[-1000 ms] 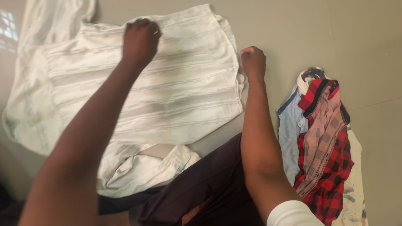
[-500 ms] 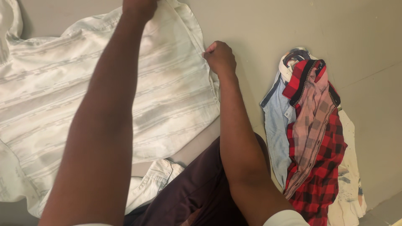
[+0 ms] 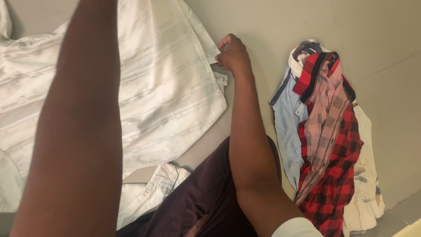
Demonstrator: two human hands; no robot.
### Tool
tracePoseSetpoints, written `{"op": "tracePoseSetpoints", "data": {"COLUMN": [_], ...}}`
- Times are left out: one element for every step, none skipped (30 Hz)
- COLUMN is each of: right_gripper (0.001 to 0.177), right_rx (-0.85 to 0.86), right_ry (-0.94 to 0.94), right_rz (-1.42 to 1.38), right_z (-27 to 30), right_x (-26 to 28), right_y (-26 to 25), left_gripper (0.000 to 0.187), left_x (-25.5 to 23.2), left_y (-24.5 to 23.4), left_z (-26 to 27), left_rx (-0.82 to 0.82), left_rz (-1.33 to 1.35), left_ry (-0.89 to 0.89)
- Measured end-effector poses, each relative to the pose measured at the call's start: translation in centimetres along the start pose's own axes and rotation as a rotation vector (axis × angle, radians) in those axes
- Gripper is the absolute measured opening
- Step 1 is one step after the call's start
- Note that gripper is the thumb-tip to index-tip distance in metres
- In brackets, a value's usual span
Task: The person folds a light-colored shirt by hand while sitting on the floor. They smooth the fabric, fold the sleeves and sides inward, and then place the folded shirt into a dark bag.
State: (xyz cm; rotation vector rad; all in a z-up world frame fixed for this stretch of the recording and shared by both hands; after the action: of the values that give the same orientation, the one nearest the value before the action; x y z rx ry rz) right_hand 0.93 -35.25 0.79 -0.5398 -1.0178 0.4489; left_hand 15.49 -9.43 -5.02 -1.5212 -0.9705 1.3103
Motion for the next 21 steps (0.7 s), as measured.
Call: {"op": "tracePoseSetpoints", "data": {"right_gripper": [0.033, 0.033, 0.034, 0.035, 0.037, 0.035, 0.034, 0.033, 0.027, 0.022, 0.017, 0.012, 0.007, 0.006, 0.011, 0.016, 0.021, 0.023, 0.025, 0.027, 0.026], "right_rx": [-0.022, -0.045, -0.079, -0.11, -0.14, -0.162, -0.184, -0.203, -0.218, -0.24, -0.262, -0.201, -0.14, -0.085, -0.063, -0.04, -0.018, 0.02, 0.059, 0.1, 0.091], "right_ry": [0.006, 0.009, -0.011, -0.034, -0.058, -0.063, -0.069, -0.081, -0.085, -0.089, -0.093, -0.073, -0.053, -0.037, -0.034, -0.026, -0.019, -0.009, 0.001, 0.01, -0.009], "right_rz": [0.076, 0.152, 0.213, 0.278, 0.343, 0.353, 0.362, 0.365, 0.383, 0.398, 0.414, 0.402, 0.39, 0.375, 0.424, 0.475, 0.527, 0.526, 0.526, 0.528, 0.556], "right_z": [-0.2, -0.4, -0.5, -0.7, -0.9, -1.0, -1.0, -1.0, -0.8, -0.6, -0.2, 0.2, 0.7, 1.2, 1.6, 2.2, 2.7, 2.9, 3.1, 3.3, 3.3], "right_x": [-0.1, -0.2, -0.2, -0.1, 0.0, -0.1, -0.3, -0.2, 0.0, 0.3, 0.4, 0.3, 0.1, -0.1, -0.2, -0.9, -1.6, -2.1, -2.7, -3.3, -3.5], "right_y": [0.0, -0.1, -0.2, -0.2, -0.4, -0.7, -1.3, -1.7, -2.0, -2.6, -3.3, -3.7, -4.1, -4.5, -5.0, -5.3, -5.2, -4.7, -4.0, -3.2, -2.4], "left_gripper": [0.011, 0.011, 0.011, 0.011, 0.011, 0.011, 0.011, 0.011, 0.011, 0.011, 0.011, 0.018, 0.022, 0.027, 0.026, 0.032, 0.038, 0.043, 0.045, 0.047, 0.049], "left_x": [-0.6, -1.0, -1.3, -1.3, -1.2, -0.7, -0.1, 0.8, 1.4, -1.1, -4.0, -7.2, -9.7, -11.7, -14.8, -17.0, -18.8, -20.1, -20.8, -21.1, -21.2], "left_y": [0.4, 0.7, 0.9, 1.2, 1.5, 1.7, 1.7, 1.3, 0.7, -0.6, -2.0, -3.6, -4.2, -2.8, -4.3, -4.6, -5.1, -5.5, -5.8, -5.8, -5.5], "left_z": [0.3, 0.7, 0.9, 1.1, 1.1, 1.2, 1.2, 1.4, 1.9, 4.1, 7.4, 11.3, 15.4, 17.7, 21.3, 24.6, 26.9, 28.4, 29.3, 30.1, 30.8], "left_rx": [0.005, 0.012, 0.019, 0.03, 0.04, 0.054, 0.062, 0.056, 0.049, -0.115, -0.286, -0.46, -0.444, -0.053, -0.138, -0.025, 0.016, 0.053, 0.048, 0.043, 0.038], "left_rz": [-0.004, -0.007, -0.007, -0.01, -0.011, -0.009, -0.021, -0.03, -0.036, -0.009, 0.05, 0.084, 0.066, 0.209, 0.12, 0.105, 0.165, 0.226, 0.201, 0.176, 0.152], "left_ry": [-0.008, -0.018, -0.023, -0.035, -0.044, -0.062, -0.079, -0.092, -0.108, -0.001, 0.137, 0.321, 0.409, 0.223, 0.433, 0.496, 0.5, 0.502, 0.48, 0.455, 0.429]}}
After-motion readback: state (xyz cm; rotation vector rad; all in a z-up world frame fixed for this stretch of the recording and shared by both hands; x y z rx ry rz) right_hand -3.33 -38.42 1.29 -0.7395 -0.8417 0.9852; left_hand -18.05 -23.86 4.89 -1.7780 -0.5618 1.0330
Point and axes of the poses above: each hand's wrist, its own z-axis away from the middle knuckle, its own y-axis out of the palm, x = y × z, the point moved 6 cm from there along -z, towards the middle knuckle, and after that the axes turned 2 degrees about z, right-handed, at the moved point
